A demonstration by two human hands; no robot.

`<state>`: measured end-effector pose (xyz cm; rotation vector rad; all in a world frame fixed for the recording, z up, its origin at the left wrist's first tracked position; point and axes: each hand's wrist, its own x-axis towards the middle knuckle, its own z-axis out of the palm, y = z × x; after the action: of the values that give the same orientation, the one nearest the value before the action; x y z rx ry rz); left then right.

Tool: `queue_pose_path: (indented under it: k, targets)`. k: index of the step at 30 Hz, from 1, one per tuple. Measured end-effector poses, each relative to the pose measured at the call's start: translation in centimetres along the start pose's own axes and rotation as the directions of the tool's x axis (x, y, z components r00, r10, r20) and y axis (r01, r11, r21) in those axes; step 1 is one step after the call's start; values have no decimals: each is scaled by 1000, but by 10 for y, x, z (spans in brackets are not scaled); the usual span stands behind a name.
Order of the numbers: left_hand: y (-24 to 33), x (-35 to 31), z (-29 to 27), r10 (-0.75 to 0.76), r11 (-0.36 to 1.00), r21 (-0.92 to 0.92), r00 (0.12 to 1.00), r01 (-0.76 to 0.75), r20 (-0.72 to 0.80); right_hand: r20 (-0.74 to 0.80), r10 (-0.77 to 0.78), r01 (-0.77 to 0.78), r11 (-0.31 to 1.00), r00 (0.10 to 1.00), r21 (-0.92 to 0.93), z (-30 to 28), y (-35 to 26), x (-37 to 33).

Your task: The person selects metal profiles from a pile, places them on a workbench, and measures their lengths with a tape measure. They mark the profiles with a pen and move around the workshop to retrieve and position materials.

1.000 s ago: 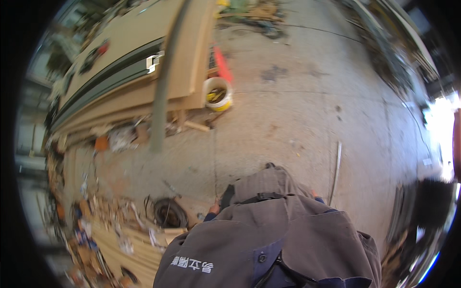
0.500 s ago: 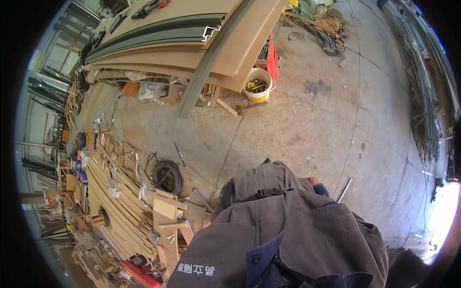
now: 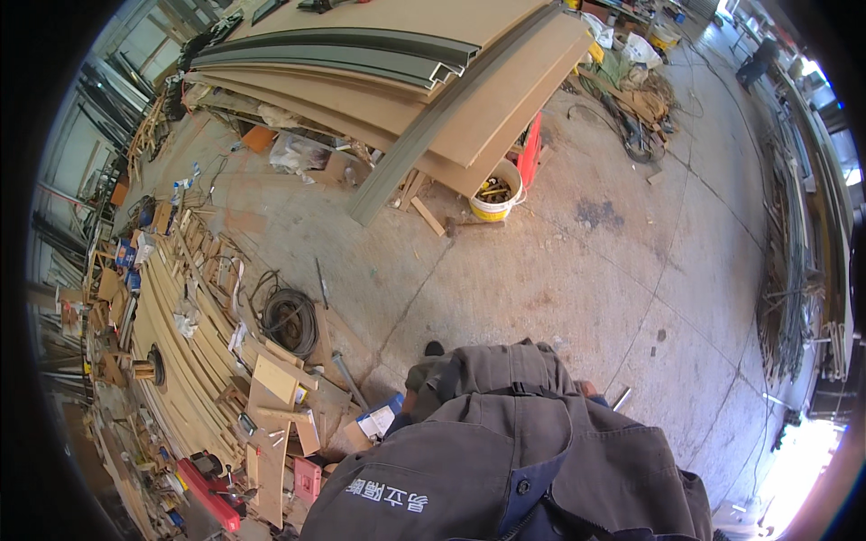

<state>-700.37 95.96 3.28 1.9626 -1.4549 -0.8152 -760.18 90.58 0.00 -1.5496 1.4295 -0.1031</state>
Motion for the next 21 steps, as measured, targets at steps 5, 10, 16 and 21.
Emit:
queue_pose_path:
  k: [5, 10, 16, 21]
  targets:
    - [9, 11, -7, -42, 998, 38, 999, 41, 31, -15, 6, -6, 1000, 1000, 5, -9, -38, -6]
    - [24, 24, -9, -62, 997, 56, 995, 58, 78, -72, 146, -138, 985, 987, 105, 5, -7, -5]
    - [30, 22, -28, -67, 994, 97, 992, 57, 108, -101, 200, -192, 978, 975, 84, -3, 3, -6]
    - [37, 25, -38, -79, 988, 144, 990, 62, 114, -107, 344, -296, 902, 933, 314, -21, -24, -6]
